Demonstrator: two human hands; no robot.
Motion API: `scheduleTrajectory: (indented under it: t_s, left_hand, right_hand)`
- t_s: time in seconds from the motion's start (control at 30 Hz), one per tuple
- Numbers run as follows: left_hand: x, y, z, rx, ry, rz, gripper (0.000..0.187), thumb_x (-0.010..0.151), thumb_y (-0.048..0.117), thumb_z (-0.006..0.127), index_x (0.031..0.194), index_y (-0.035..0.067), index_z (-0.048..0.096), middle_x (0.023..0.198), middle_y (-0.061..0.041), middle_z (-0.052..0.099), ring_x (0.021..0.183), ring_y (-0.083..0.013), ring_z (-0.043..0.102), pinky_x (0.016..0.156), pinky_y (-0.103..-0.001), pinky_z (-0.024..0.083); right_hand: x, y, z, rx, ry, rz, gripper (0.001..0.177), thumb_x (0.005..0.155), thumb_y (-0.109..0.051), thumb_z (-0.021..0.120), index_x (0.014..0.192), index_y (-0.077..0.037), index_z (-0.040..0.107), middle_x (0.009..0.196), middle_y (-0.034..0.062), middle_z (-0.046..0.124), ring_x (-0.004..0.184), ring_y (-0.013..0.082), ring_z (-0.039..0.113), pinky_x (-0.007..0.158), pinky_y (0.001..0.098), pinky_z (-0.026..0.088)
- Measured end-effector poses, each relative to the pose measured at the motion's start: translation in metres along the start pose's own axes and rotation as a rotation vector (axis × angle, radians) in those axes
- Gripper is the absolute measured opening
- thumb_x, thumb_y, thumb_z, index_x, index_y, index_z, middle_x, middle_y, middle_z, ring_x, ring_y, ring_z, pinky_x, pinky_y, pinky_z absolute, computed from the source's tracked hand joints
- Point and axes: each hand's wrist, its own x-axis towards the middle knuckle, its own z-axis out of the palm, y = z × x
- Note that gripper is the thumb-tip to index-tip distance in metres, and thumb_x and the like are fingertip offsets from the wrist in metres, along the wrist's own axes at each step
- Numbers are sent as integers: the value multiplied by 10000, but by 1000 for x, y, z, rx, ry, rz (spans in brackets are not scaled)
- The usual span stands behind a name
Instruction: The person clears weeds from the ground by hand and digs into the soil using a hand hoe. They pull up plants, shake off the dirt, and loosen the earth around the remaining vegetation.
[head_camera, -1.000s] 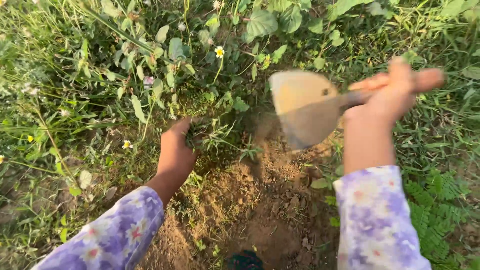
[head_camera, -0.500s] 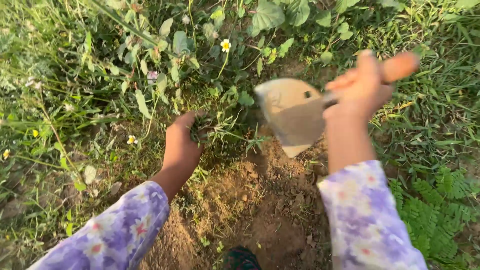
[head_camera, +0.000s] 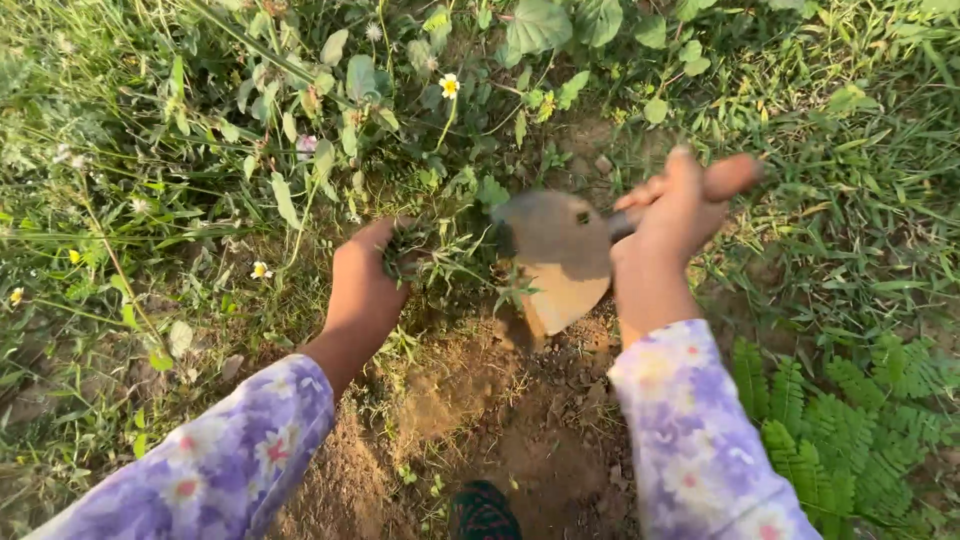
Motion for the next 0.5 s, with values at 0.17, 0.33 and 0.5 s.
scheduleTrajectory:
  t_s: [0.17, 0.33, 0.5]
  left_hand:
    - [8, -4, 0, -43, 30, 19, 447, 801, -132, 657, 1206, 54, 699, 1086, -131, 762, 991, -223, 756, 854, -343, 588]
    - [9, -6, -13, -26, 63, 29, 455, 797, -148, 639, 1203, 50, 693, 1079, -132, 764, 992, -215, 757, 830, -324, 593]
    - [3, -9, -8, -176, 49, -46, 477, 781, -153, 630, 1205, 57, 686, 1087, -117, 761, 978, -189, 760, 805, -301, 587]
  right_hand:
    - [78, -113, -19, 295, -53, -235, 563, 979, -172, 713, 1182, -50, 202, 571, 18, 426, 482, 166, 445, 499, 383, 461]
    - [33, -13, 6, 100, 91, -322, 845, 871, -264, 660, 1544, -177, 157, 560, -16, 401, 450, 140, 497, 619, 397, 731]
    - [-28, 26, 22, 0, -128, -66, 277, 958, -144, 725, 960, 3, 491, 650, 27, 525, 478, 146, 509, 451, 357, 500]
